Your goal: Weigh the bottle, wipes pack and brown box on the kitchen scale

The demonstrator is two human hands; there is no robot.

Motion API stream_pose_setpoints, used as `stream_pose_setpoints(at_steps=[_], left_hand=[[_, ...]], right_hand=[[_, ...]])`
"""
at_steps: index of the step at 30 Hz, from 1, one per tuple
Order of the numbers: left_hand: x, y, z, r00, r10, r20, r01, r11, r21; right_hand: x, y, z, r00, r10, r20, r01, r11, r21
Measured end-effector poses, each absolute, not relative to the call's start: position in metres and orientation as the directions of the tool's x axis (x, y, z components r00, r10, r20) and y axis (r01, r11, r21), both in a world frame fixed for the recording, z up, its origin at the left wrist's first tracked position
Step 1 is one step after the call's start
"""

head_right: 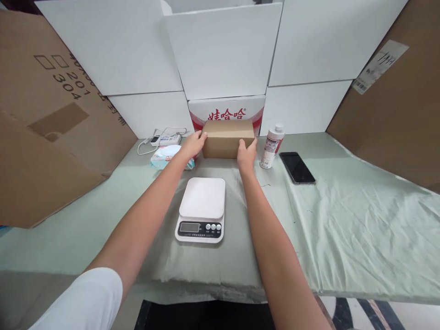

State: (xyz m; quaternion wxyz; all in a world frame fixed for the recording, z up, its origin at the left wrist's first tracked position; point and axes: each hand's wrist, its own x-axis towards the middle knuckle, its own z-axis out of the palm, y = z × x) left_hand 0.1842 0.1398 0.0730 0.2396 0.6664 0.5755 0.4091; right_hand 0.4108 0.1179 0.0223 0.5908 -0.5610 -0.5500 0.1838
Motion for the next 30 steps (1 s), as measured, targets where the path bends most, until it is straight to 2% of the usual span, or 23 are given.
stream_pose_setpoints(at_steps=[3, 4, 7, 9, 11, 16, 21, 26, 30], left_hand=[[0.175, 0.119, 0.088, -0.026, 0.916, 0.4, 0.495, -0.336, 0.801], [0.169, 0.105, 0.095, -0.052, 0.886, 0.46, 0.457, -0.388, 0.8], [0.147, 0.046, 0.111, -0.143, 0.776, 0.615, 0.38, -0.531, 0.758], [0.134, -0.003, 0.111, -0.171, 0.727, 0.665, 0.37, -0.578, 0.727], [0.125, -0.05, 0.101, -0.217, 0.726, 0.652, 0.38, -0.553, 0.742], [0.128, -0.115, 0.051, -0.263, 0.801, 0.538, 0.421, -0.407, 0.811], [0.137, -0.124, 0.021, -0.28, 0.848, 0.451, 0.371, -0.337, 0.865], [0.133, -0.123, 0.006, -0.285, 0.837, 0.468, 0.376, -0.352, 0.857], [0.13, -0.122, 0.0, -0.265, 0.821, 0.506, 0.393, -0.388, 0.834]], right_hand=[[0.409, 0.11, 0.052, 0.431, 0.816, 0.386, 0.26, 0.297, -0.919], [0.407, 0.101, 0.068, 0.395, 0.808, 0.437, 0.267, 0.354, -0.896], [0.405, 0.055, 0.113, 0.228, 0.722, 0.654, 0.379, 0.553, -0.742], [0.406, 0.013, 0.127, 0.113, 0.644, 0.757, 0.457, 0.643, -0.615], [0.41, -0.026, 0.12, 0.027, 0.598, 0.801, 0.487, 0.692, -0.533], [0.422, -0.073, 0.053, -0.025, 0.574, 0.818, 0.483, 0.723, -0.493], [0.421, -0.076, 0.022, -0.02, 0.542, 0.84, 0.492, 0.737, -0.464], [0.418, -0.076, 0.018, -0.012, 0.542, 0.84, 0.471, 0.744, -0.473], [0.42, -0.074, 0.011, 0.003, 0.582, 0.813, 0.448, 0.726, -0.521]])
